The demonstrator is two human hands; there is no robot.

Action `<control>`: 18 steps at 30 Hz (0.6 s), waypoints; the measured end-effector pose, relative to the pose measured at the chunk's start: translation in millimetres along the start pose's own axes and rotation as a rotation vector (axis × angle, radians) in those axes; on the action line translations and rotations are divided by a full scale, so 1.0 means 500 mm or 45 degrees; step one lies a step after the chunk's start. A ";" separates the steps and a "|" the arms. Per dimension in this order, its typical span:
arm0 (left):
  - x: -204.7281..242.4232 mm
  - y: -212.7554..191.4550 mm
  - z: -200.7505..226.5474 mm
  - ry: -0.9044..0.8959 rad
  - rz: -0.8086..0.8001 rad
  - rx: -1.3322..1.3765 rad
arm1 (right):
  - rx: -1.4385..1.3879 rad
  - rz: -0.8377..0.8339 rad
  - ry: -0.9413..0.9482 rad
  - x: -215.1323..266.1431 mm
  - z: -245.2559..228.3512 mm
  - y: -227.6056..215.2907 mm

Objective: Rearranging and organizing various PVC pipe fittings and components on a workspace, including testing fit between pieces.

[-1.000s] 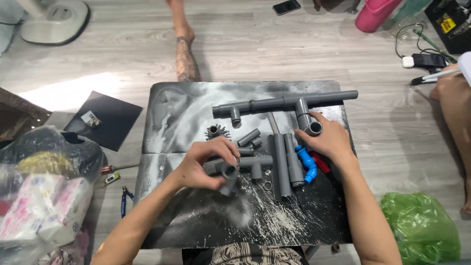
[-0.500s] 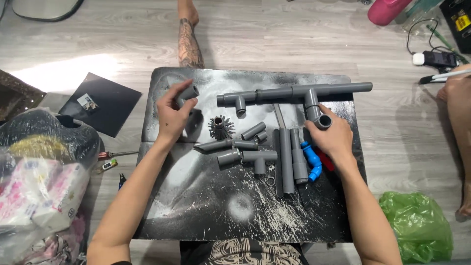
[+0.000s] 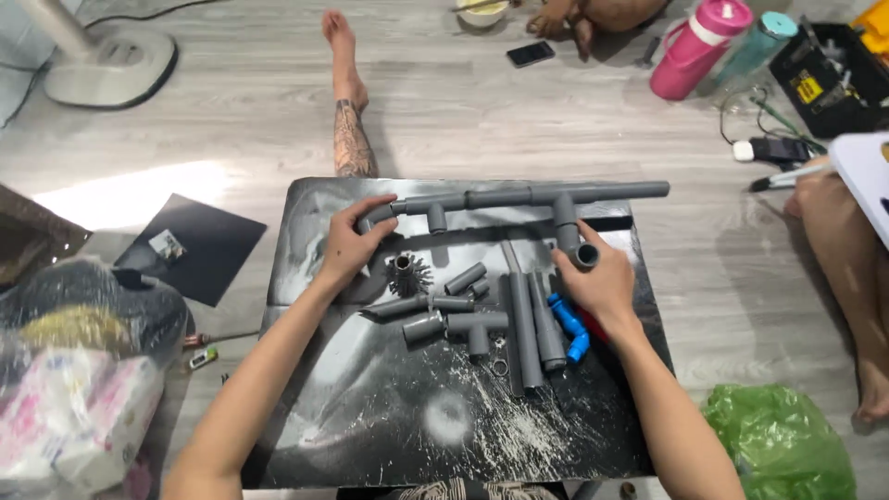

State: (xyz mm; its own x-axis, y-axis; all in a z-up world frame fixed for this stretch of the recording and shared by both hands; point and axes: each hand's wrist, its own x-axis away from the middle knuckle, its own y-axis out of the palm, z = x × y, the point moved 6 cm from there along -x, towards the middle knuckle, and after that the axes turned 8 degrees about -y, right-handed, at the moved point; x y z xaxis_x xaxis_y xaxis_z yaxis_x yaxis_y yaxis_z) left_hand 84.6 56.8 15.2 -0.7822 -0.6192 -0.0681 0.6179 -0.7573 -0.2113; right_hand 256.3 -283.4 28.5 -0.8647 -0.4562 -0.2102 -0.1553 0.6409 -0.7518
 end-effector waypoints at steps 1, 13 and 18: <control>-0.018 0.005 -0.007 0.021 -0.029 -0.007 | -0.005 0.031 0.018 -0.004 0.018 0.003; -0.039 0.063 -0.009 -0.374 -0.275 0.091 | 0.067 -0.095 0.007 -0.034 0.061 0.018; -0.034 0.055 -0.018 -0.527 -0.323 0.462 | 0.057 -0.075 -0.098 -0.028 0.026 0.013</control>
State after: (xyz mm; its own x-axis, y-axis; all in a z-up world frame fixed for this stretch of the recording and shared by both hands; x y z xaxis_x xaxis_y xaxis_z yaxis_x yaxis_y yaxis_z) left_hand 114.2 48.4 1.8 -0.8578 -0.3840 0.3416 0.4607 -0.8692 0.1798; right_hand 273.5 -281.2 18.2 -0.8152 -0.5395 -0.2108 -0.1820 0.5841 -0.7910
